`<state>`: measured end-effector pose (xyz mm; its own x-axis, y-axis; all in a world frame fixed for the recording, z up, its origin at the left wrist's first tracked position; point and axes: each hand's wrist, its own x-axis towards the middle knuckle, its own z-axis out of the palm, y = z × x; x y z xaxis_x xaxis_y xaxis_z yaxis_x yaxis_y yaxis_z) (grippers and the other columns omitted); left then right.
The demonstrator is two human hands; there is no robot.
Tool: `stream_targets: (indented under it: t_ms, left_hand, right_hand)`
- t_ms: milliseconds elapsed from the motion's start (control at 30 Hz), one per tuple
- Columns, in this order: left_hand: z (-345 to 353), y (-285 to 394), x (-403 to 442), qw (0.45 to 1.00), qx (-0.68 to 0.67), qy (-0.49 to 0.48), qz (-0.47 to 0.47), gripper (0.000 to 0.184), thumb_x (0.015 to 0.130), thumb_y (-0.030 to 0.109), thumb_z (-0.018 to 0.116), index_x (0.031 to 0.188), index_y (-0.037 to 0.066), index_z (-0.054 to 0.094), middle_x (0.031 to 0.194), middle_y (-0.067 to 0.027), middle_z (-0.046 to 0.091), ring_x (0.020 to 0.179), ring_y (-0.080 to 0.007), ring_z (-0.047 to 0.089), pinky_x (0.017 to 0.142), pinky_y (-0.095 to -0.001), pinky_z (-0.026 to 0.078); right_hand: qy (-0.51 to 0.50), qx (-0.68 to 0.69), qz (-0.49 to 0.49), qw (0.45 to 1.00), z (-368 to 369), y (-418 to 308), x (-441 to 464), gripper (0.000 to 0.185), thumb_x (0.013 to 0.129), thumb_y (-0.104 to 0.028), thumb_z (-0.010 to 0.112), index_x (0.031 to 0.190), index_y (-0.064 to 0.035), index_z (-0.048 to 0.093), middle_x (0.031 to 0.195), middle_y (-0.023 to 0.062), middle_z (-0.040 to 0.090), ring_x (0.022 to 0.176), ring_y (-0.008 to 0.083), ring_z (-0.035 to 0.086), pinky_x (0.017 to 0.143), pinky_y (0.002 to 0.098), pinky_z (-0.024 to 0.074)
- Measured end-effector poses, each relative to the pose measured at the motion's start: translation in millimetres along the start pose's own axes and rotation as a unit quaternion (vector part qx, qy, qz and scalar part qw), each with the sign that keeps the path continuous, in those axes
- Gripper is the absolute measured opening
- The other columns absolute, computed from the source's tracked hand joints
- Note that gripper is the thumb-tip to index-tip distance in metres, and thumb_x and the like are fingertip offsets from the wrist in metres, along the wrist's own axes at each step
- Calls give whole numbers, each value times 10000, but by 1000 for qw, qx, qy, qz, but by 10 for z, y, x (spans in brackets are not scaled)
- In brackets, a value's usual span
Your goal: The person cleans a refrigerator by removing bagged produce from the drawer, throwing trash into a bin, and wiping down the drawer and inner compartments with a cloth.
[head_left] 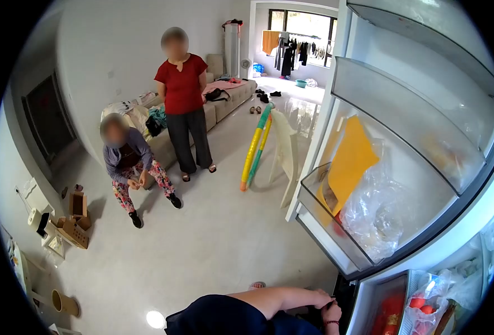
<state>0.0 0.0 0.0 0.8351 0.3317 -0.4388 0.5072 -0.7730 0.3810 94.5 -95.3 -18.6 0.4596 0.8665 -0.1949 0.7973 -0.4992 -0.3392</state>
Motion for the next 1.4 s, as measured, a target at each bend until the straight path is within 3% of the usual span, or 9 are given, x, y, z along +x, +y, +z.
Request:
stream_targets:
  t_ms: [67, 100, 200, 600, 1000, 1233, 1333, 1367, 1400]
  left_hand:
    - [-30, -231, 37, 1000, 11, -10, -2, 439, 992, 340, 290, 1406, 222, 375, 1230, -151, 573, 1124, -348, 558, 945, -443, 441]
    - [208, 653, 137, 999, -47, 0, 27, 433, 986, 308, 308, 1407, 230, 375, 1213, -136, 587, 1099, -327, 578, 909, -443, 464]
    - [111, 93, 68, 1000, 14, 19, 17, 449, 967, 264, 357, 1415, 254, 364, 1197, -121, 600, 1082, -300, 593, 882, -425, 479]
    - [32, 52, 146, 1000, 5, -10, 1, 447, 962, 271, 393, 1407, 309, 373, 1220, -112, 588, 1101, -293, 583, 874, -409, 480]
    - [63, 234, 144, 999, 21, -22, 12, 399, 924, 249, 451, 1320, 202, 457, 1152, -106, 618, 1061, -307, 605, 842, -430, 497]
    - [601, 566, 69, 984, 83, -30, 153, 431, 889, 219, 489, 1297, 82, 462, 1031, -170, 646, 960, -327, 640, 756, -455, 520]
    - [594, 778, -200, 983, 62, -50, 163, 470, 798, 178, 576, 1262, 178, 502, 1013, -156, 653, 979, -318, 634, 767, -447, 514]
    - [452, 790, -350, 982, -14, -90, 166, 409, 802, 177, 564, 1209, 206, 533, 1044, -149, 647, 993, -328, 623, 804, -453, 500]
    - [809, 815, -283, 979, -85, -91, 161, 353, 816, 195, 544, 1169, 198, 550, 1054, -146, 646, 989, -332, 623, 811, -451, 497]
  right_hand:
    - [29, -8, -21, 999, 88, -168, 123, 391, 807, -343, 617, 1032, -25, 570, 843, 222, 661, 791, 404, 642, 712, 480, 521]
    - [-6, -70, 0, 998, -347, 550, -366, 403, 797, -339, 623, 1026, -11, 565, 825, 237, 652, 782, 410, 638, 705, 487, 518]
    - [11, -16, -29, 999, -128, 101, -99, 400, 794, -331, 623, 1006, 4, 566, 823, 248, 648, 779, 416, 635, 701, 492, 515]
    - [21, -27, -30, 999, -81, 92, -123, 429, 802, -314, 608, 1102, -12, 549, 831, 235, 656, 772, 396, 646, 696, 485, 523]
    - [31, 7, -41, 999, -31, 177, -447, 507, 836, -253, 531, 1262, -2, 422, 871, 258, 642, 742, 422, 632, 672, 510, 513]
    - [-19, -8, -9, 1000, -88, 428, -1117, 662, 815, -265, 580, 1373, -14, 328, 939, 248, 640, 767, 407, 636, 679, 495, 512]
    - [-12, -33, 16, 999, 24, 685, -1427, 648, 773, -315, 610, 1329, -61, 396, 784, 217, 646, 649, 396, 629, 590, 513, 513]
    - [15, 25, -32, 999, 49, 721, -1509, 553, 818, -292, 578, 1294, -62, 417, 766, 220, 642, 645, 398, 626, 590, 515, 510]
    - [-29, 39, 6, 999, -74, 631, -1682, 460, 856, -249, 542, 1253, -42, 436, 770, 226, 639, 641, 396, 624, 600, 510, 506]
